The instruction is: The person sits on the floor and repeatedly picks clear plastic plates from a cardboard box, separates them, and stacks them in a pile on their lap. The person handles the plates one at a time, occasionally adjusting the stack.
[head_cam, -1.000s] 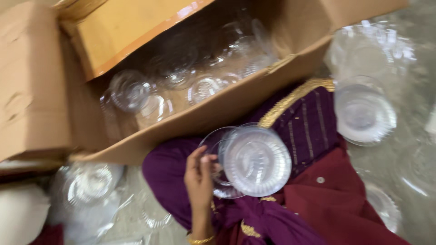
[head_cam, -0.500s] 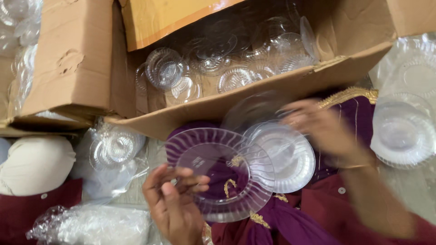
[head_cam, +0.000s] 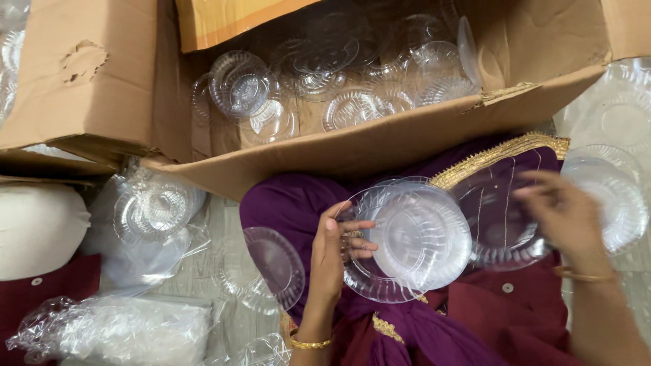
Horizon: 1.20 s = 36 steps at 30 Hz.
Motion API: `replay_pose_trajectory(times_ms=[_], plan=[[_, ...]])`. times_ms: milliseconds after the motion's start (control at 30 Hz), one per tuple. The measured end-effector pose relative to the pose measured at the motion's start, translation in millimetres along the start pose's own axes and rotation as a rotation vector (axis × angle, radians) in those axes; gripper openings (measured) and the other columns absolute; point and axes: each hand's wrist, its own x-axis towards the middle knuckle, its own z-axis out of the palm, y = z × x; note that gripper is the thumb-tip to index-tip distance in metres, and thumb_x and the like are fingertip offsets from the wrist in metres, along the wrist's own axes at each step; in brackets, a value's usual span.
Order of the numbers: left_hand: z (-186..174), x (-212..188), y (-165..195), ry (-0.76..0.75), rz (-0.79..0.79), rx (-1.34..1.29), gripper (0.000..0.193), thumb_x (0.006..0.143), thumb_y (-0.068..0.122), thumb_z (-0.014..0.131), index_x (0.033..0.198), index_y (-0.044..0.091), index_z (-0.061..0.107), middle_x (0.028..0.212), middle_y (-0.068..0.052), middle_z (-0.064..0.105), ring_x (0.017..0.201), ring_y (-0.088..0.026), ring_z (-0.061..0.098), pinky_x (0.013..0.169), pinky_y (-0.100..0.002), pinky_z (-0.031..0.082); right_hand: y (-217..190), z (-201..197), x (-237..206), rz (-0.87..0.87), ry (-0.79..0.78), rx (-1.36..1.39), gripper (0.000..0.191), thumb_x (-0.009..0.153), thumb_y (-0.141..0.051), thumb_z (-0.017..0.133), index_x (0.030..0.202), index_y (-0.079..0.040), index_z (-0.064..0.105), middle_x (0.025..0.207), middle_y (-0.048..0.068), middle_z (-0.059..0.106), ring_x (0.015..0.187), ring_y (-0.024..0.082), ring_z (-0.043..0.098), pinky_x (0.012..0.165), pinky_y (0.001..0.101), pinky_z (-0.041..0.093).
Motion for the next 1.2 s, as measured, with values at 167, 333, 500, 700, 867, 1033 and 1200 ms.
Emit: replay_pose_trajectory(times_ms=[167,333,500,700,867,1033,1200], plan=[[7,1,1,-0.019,0.002,0.063,0.081,0.099,0.066,0.025,0.147,0.004,0.042,0.113,-0.018,0.073,0.081,-0.019,0.075,0.070,-0.029,0.062,1,-33,-14,-0.272,0.185,0.643,0.026,0.106,-0.008,0.068,0.129,-0.005,0.058,0.104,0.000,0.068,0.086,0.006,0.065,0.076,0.0196,0.052],[17,0,2,-0.089,-0.023,0.023,0.083,0.098,0.069,0.026,0.148,0.003,0.041,0.112,-0.018,0.071,0.081,-0.019,0.073,0.070,-0.029,0.061,-41,14,-41,-0.187,-0.127,0.522,0.041,0.090,-0.002,0.071,0.130,-0.002,0.062,0.095,0.008,0.070,0.077,0.012,0.067,0.059,0.0218,0.053],[16,-5,0,-0.072,-0.058,0.029,0.080,0.099,0.066,0.028,0.147,0.003,0.041,0.111,-0.019,0.072,0.080,-0.019,0.072,0.069,-0.029,0.062,-55,40,-48,-0.278,-0.209,0.578,0.039,0.086,-0.001,0.074,0.122,0.000,0.058,0.093,0.008,0.072,0.077,0.010,0.069,0.057,0.0191,0.051],[12,-5,2,-0.056,-0.055,0.059,0.077,0.100,0.062,0.028,0.147,0.003,0.041,0.111,-0.020,0.072,0.080,-0.020,0.073,0.069,-0.030,0.062,-53,37,-45,-0.282,-0.198,0.518,0.035,0.086,0.000,0.074,0.118,0.002,0.059,0.093,0.010,0.072,0.077,0.011,0.069,0.057,0.0203,0.051],[15,-8,2,-0.089,-0.011,0.095,0.064,0.105,0.050,0.035,0.148,0.003,0.040,0.114,-0.018,0.073,0.083,-0.018,0.073,0.071,-0.029,0.063,-71,43,-58,-0.258,-0.139,0.521,0.026,0.092,-0.007,0.072,0.116,0.000,0.065,0.097,0.010,0.073,0.079,0.012,0.069,0.062,0.0226,0.055],[5,-13,7,-0.067,0.021,0.216,0.047,0.104,0.021,0.046,0.148,0.006,0.039,0.113,-0.017,0.072,0.082,-0.022,0.074,0.071,-0.031,0.063,-79,57,-66,-0.781,-0.063,-0.040,0.044,0.089,-0.024,0.073,0.127,-0.003,0.069,0.124,0.013,0.066,0.099,0.027,0.061,0.079,0.0341,0.053],[-40,-21,25,0.168,-0.065,0.122,0.051,0.098,0.005,0.035,0.149,0.009,0.042,0.114,-0.022,0.070,0.093,-0.026,0.079,0.078,-0.035,0.068,-54,65,-32,-0.481,-0.188,-0.298,0.052,0.079,-0.032,0.083,0.127,-0.014,0.073,0.101,0.010,0.069,0.082,0.023,0.063,0.078,0.0347,0.054]])
